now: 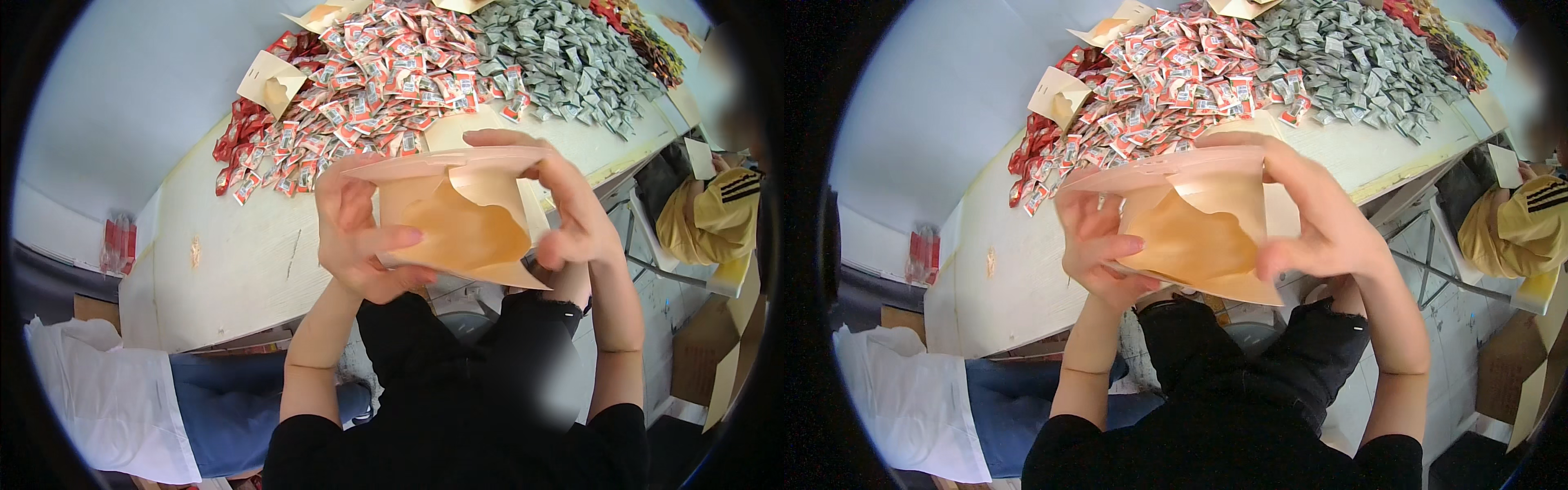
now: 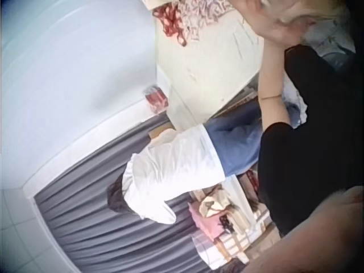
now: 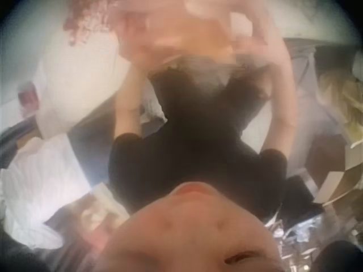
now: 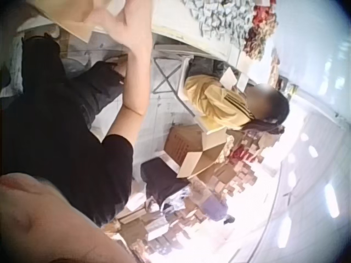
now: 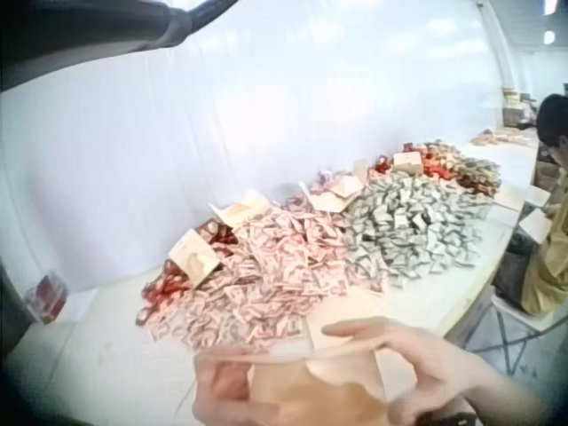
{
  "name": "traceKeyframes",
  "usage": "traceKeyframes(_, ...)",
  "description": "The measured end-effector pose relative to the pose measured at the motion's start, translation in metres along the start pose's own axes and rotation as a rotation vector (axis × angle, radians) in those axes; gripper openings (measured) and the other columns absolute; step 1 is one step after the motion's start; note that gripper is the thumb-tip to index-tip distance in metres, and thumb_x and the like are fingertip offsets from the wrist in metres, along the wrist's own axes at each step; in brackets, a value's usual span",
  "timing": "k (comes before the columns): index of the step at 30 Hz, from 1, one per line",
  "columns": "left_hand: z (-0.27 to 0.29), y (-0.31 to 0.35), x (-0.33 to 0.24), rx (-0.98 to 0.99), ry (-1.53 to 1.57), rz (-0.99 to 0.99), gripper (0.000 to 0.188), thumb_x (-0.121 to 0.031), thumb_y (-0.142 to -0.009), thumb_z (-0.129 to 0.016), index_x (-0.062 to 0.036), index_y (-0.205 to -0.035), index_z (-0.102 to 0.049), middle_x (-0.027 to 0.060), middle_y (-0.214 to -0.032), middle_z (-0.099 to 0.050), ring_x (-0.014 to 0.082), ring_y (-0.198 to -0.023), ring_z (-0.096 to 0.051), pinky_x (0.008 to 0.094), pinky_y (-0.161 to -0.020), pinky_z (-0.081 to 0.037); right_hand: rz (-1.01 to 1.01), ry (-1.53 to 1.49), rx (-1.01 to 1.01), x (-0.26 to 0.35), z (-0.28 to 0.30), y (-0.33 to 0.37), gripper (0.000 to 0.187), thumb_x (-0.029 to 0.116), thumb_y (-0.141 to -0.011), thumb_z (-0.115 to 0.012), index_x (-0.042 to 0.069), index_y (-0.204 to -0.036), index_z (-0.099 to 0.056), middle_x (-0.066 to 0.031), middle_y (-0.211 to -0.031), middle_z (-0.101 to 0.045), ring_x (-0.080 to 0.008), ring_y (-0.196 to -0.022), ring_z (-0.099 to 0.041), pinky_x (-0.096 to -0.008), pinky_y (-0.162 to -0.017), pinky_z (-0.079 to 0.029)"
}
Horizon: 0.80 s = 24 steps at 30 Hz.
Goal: The person folds flat beige paper sheets into small pouches by hand. They then pick up small individually wrapped packets from a large pile on the table and place them inside the pouches, closing the tops. The finished pouches are set aside on the table.
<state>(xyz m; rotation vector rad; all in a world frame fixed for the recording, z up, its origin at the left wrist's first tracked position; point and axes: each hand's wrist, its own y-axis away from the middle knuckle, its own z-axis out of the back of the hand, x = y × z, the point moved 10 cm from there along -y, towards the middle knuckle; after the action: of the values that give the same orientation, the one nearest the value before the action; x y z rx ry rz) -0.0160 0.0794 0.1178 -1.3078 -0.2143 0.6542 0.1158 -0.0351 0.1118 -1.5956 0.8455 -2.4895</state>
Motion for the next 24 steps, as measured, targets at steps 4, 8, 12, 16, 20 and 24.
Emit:
traceKeyframes(4, 0.011, 0.03, 0.046, -0.388, 0.415, 0.577, 0.047, -0.027, -0.079, -0.077, 0.0001, -0.113, -0.057, 0.0198, -0.132, -0.039, 0.0311, -0.119, -0.047, 0.0471, -0.098, -0.043, 0.07, 0.129, 0.036, 0.003, -0.017, 0.015, 0.139, 0.057, -0.043, -0.087, -0.002, -0.146, -0.014, -0.0211, -0.146, -0.03, -0.034, -0.135, -0.032, -0.0416, -0.111, -0.024)
traceKeyframes(8, 0.025, 0.06, 0.06, -0.471, 0.348, 0.692, 0.057, -0.028, -0.083, -0.072, 0.0009, -0.125, -0.047, 0.0147, -0.117, -0.055, 0.0224, -0.107, -0.055, 0.0379, -0.089, -0.048, -0.033, 0.184, -0.155, -0.003, -0.024, 0.016, 0.104, 0.026, -0.058, -0.087, -0.001, -0.139, -0.028, -0.021, -0.13, -0.046, -0.0325, -0.12, -0.048, -0.0383, -0.102, -0.036)
traceKeyframes(12, 0.021, 0.07, 0.068, -0.583, 0.425, 0.819, 0.062, -0.034, -0.085, -0.07, -0.0016, -0.129, -0.041, 0.0122, -0.115, -0.058, 0.0216, -0.104, -0.058, 0.0354, -0.084, -0.051, -0.016, 0.029, -0.294, -0.018, -0.025, 0.011, 0.056, 0.01, -0.069, -0.074, 0.0, -0.118, -0.05, -0.0118, -0.106, -0.061, -0.0213, -0.098, -0.06, -0.0313, -0.087, -0.045)
traceKeyframes(16, 0.011, 0.075, 0.075, -0.457, 0.643, 0.915, 0.035, -0.023, -0.085, -0.071, -0.0017, -0.109, -0.056, 0.0114, -0.113, -0.061, 0.0184, -0.101, -0.059, 0.0351, -0.086, -0.049, -0.066, -0.257, -0.342, -0.038, -0.029, 0.007, 0.045, 0.006, -0.073, -0.071, 0.001, -0.114, -0.054, -0.0119, -0.111, -0.06, -0.0214, -0.106, -0.057, -0.0331, -0.091, -0.043)
traceKeyframes(20, 0.029, 0.056, 0.041, -0.333, 0.06, 0.591, 0.023, -0.017, -0.08, -0.073, -0.0056, -0.097, -0.062, 0.0106, -0.101, -0.066, 0.0239, -0.097, -0.06, 0.0361, -0.083, -0.049, -0.007, -0.093, -0.293, -0.033, -0.036, -0.002, 0.037, 0.002, -0.072, -0.07, 0.004, -0.108, -0.059, -0.0148, -0.116, -0.06, -0.0259, -0.113, -0.054, -0.0367, -0.095, -0.041)
traceKeyframes(24, 0.025, 0.023, -0.015, -0.163, -0.289, 0.194, 0.021, -0.013, -0.072, -0.074, -0.0091, -0.09, -0.062, 0.0094, -0.094, -0.069, 0.0283, -0.09, -0.06, 0.0373, -0.081, -0.049, 0.396, 0.038, -0.278, 0.002, -0.031, 0.0, 0.026, 0.001, -0.069, -0.071, 0.005, -0.094, -0.064, -0.0147, -0.106, -0.066, -0.0319, -0.105, -0.058, -0.0408, -0.091, -0.046)
